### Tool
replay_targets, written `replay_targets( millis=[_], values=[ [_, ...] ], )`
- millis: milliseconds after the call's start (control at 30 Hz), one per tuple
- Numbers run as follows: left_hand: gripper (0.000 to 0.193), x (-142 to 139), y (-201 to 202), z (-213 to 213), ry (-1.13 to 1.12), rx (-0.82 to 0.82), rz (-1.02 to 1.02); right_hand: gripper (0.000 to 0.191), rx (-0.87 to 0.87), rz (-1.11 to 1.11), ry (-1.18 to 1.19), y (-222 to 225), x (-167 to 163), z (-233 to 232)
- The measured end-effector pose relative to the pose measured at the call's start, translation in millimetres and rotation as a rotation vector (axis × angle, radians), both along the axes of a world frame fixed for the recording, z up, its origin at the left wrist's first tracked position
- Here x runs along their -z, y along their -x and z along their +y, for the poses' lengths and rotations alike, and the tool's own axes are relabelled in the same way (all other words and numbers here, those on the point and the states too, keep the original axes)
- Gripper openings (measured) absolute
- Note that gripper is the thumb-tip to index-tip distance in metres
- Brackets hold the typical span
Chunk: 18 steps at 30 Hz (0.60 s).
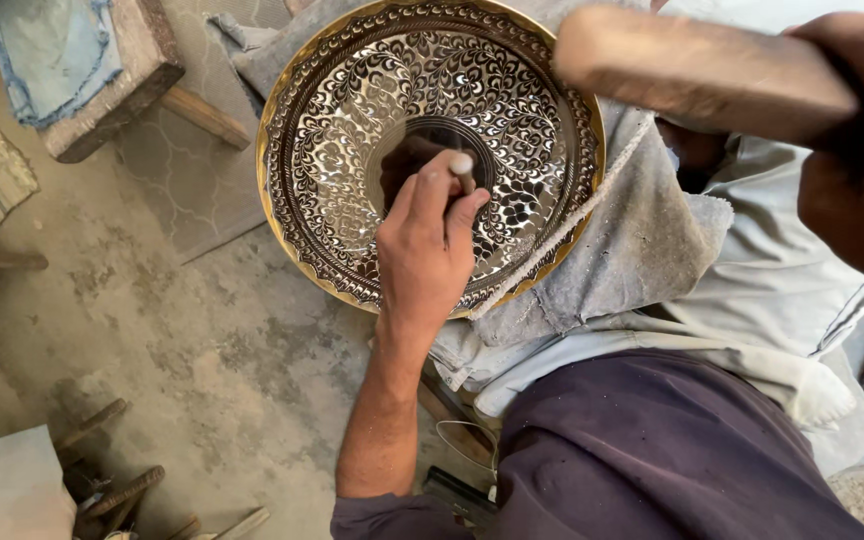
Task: The person sits on the floor with an ornate brass tray resting on a cloth over their lap. They hold a small punch against the tray's surface with one hand and repeatedly strike it with a wooden mallet in the other hand, working the decorative pattern across the tray.
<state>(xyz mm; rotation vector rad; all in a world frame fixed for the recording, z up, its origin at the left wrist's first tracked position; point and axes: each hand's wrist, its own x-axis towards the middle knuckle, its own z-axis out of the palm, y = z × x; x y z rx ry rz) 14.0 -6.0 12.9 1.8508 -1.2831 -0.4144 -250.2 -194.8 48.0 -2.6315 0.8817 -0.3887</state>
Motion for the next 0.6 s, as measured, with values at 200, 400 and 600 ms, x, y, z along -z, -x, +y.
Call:
replay_targets(
  millis=[200, 400, 600],
  values=[
    [0.033, 13, -4, 13, -0.054, 0.025, 0.058, 0.047, -0.067, -0.167, -0.119, -28, -9, 3],
    [0.033, 18, -1, 14, -0.071, 0.034, -0.042, 0.038, 0.136, -0.322, -0.771, -66, -32, 7],
    [0.035, 15, -2, 13, -0.067, 0.065, -0.045, 0.043, -0.033, -0.014, -0.316, -62, -27, -2]
  ],
)
